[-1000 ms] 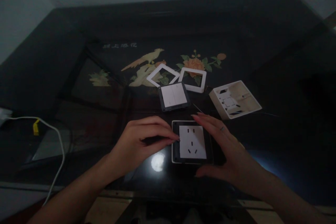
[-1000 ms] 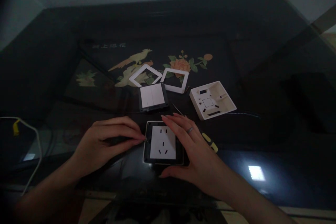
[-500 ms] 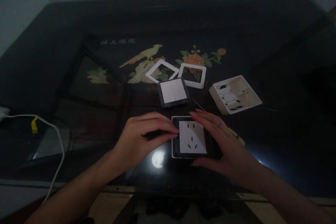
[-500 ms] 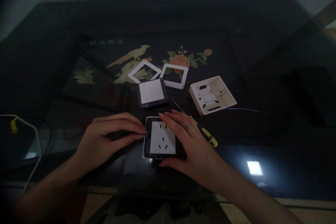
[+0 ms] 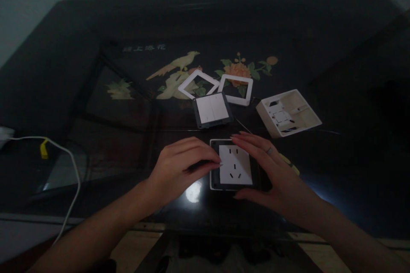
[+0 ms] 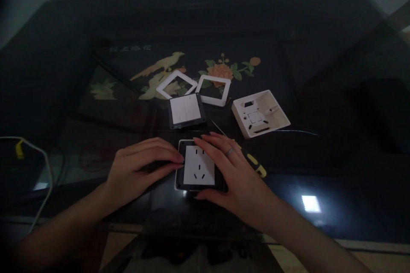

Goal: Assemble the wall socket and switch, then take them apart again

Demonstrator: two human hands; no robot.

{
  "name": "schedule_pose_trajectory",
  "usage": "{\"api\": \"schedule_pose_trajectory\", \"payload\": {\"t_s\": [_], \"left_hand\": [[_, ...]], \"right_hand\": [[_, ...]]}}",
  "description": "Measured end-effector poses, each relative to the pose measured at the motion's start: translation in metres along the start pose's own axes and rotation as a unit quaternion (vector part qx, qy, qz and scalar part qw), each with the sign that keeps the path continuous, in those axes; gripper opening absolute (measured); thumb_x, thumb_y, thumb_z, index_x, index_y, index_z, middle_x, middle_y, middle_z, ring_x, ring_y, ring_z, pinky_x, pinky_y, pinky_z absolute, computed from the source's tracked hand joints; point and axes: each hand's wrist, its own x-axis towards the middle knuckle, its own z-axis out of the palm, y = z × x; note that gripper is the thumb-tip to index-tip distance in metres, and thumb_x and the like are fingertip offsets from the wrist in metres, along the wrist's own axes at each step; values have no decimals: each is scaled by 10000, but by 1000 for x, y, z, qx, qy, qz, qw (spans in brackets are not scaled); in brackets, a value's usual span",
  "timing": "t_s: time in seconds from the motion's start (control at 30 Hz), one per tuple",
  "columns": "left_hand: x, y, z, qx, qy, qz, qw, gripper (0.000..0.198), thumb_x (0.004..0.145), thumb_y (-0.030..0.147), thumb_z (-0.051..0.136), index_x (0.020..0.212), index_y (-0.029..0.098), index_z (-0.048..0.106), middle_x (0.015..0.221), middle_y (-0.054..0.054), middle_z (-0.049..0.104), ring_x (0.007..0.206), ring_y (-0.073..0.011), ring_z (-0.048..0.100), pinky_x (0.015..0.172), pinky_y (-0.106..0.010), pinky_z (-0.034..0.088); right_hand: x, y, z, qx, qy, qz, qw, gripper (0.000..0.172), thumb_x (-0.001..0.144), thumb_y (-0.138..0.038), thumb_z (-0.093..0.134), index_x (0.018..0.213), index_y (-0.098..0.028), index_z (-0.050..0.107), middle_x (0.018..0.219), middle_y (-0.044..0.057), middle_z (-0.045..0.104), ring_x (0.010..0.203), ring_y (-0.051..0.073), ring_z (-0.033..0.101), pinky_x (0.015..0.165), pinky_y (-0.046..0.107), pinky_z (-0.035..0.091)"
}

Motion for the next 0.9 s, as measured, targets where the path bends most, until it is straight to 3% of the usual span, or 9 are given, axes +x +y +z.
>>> {"api": "schedule_pose_trajectory", "payload": {"t_s": [0.47, 0.9], "left_hand": [[-5, -5, 7, 45, -4, 69, 997, 33, 897, 146, 666, 920, 160, 686, 858, -22, 741, 790, -140, 663, 713, -275, 550], [-1, -2, 4, 45, -10, 47, 998, 42, 892, 145, 667, 910, 170, 695, 884, -30, 742, 817, -149, 675, 733, -286, 567]], "right_hand": [[-1, 1, 0, -8, 1, -19, 1000, 817, 794, -454, 737, 1453, -240, 305, 1453, 157, 452, 1370, 312, 400, 1108, 550, 405], [0, 1, -1, -3, -3, -27, 1000, 804, 795, -426, 745, 1450, -228, 324, 1461, 162, 455, 1393, 305, 376, 1126, 550, 382]]}}
